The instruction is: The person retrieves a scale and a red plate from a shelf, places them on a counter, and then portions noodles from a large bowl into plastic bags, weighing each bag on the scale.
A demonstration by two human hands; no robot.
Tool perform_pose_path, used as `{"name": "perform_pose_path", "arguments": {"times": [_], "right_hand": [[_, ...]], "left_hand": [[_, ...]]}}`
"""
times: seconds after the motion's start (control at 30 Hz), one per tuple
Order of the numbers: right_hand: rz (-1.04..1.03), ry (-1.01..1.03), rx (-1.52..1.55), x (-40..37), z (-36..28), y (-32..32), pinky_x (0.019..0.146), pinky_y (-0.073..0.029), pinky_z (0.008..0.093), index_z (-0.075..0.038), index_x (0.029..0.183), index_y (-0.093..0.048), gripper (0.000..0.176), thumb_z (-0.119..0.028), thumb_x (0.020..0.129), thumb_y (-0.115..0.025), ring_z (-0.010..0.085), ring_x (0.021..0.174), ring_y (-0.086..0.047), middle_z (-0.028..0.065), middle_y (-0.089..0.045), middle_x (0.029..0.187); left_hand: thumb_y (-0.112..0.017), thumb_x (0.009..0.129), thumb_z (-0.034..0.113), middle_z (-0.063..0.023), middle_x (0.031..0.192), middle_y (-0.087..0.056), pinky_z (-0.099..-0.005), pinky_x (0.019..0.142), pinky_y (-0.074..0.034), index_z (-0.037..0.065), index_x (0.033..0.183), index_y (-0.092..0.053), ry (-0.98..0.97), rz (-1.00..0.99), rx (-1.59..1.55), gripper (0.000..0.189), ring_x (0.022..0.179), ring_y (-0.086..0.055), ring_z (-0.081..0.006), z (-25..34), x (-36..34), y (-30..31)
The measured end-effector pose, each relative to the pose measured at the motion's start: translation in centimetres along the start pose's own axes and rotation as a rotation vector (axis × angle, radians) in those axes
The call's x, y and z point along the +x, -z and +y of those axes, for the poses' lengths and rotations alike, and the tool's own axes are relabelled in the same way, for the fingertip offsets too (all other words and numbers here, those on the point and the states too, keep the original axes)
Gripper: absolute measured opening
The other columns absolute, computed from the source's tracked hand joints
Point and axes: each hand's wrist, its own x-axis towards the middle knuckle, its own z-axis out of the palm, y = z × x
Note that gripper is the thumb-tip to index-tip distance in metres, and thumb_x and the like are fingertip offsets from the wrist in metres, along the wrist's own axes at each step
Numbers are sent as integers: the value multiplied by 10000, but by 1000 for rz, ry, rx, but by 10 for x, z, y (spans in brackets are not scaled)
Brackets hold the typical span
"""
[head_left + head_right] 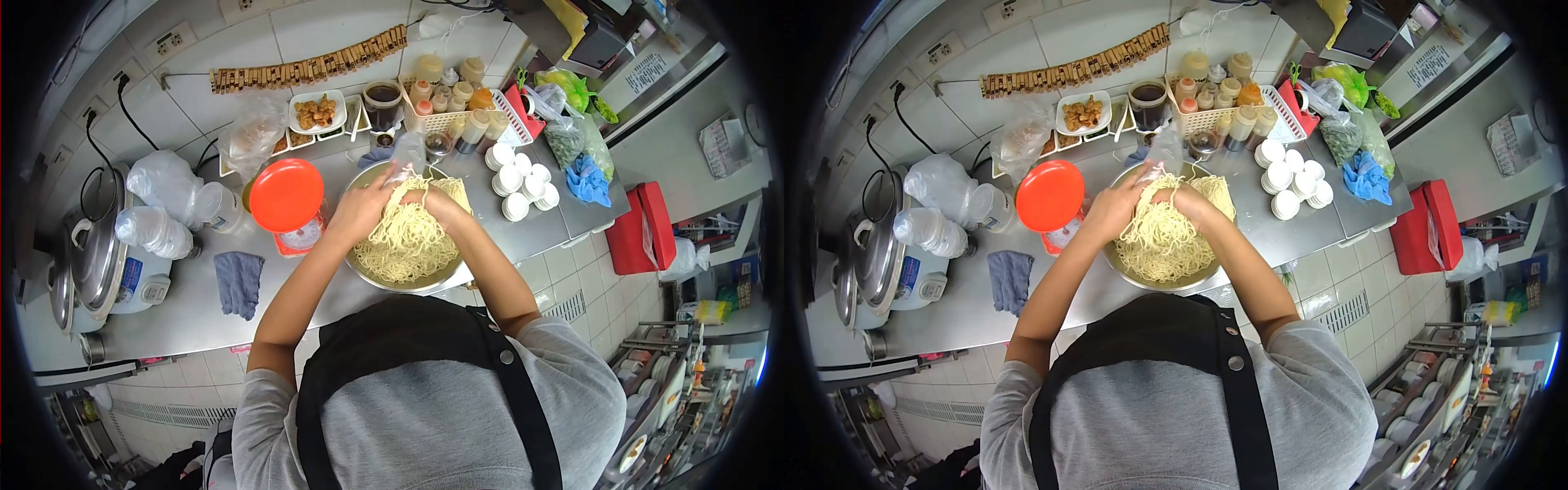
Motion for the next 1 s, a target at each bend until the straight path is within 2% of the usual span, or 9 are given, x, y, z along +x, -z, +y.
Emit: {"name": "perform_pose_path", "arguments": {"times": [0.2,0.4,0.6,0.67,0.8,0.87,0.93,0.97,1.0], "right_hand": [[-30,11,655,22,31,0,700,-556,349,26,1105,-524,299,-79,830,-475,239,819,-652,148,-632,965],[0,260,1132,-13,14,-27,887,-458,428,55,1145,-463,380,-105,803,-420,292,943,-583,165,-583,1030],[349,433,386,-2,14,-40,836,-462,311,68,1145,-479,329,-67,846,-477,200,958,-568,135,-558,1097],[383,295,283,-11,2,-39,888,-419,306,33,1229,-437,424,-76,825,-507,185,1007,-533,116,-520,1184],[-5,426,-51,1,13,-21,836,-440,340,23,1090,-541,339,-136,791,-548,223,911,-571,137,-609,1024],[229,418,-1132,-17,-1,-26,689,-464,382,-3,942,-572,193,-86,769,-549,196,763,-590,101,-620,846],[399,500,-1081,-32,1,-51,644,-456,390,-6,834,-573,100,-62,755,-548,212,715,-597,122,-612,721],[547,562,-797,-33,7,-58,649,-470,373,14,857,-573,140,-95,772,-559,233,725,-610,179,-610,768],[683,612,-506,-30,10,-65,654,-484,356,34,881,-573,187,-129,788,-569,255,736,-622,236,-609,815]], "left_hand": [[-519,699,-16,-97,1477,-193,-398,581,-535,134,1303,-419,93,-18,68,631,662,-644,-316,26,-6,0],[-535,654,-45,-107,1498,-101,-392,538,-514,93,1360,-323,134,21,-93,750,610,-625,-317,47,-12,-13],[-540,606,-96,-77,1488,-174,-360,579,-502,50,1352,-340,224,96,-338,786,744,-611,-339,60,-20,-21],[-539,635,-85,-152,1473,-177,-358,688,-518,0,1357,-300,179,339,-408,766,982,-582,-350,51,-17,-19],[-559,651,-62,-219,1410,-293,-345,976,-388,-22,1318,-355,228,456,-602,698,1301,-306,-325,35,-14,-13],[-560,642,-58,-212,1406,-305,-336,970,-393,-11,1310,-375,185,466,-494,695,1299,-315,-318,31,-16,-14],[-554,630,-62,-179,1422,-294,-339,933,-423,8,1322,-368,123,345,-510,720,1273,-355,-328,36,-15,-6],[-532,646,-61,-137,1441,-275,-359,791,-495,37,1331,-370,64,378,-391,711,1096,-528,-346,42,-15,2],[-532,646,-61,-137,1441,-275,-359,791,-495,37,1331,-370,62,380,-386,711,1096,-528,-346,48,-16,11]]}}
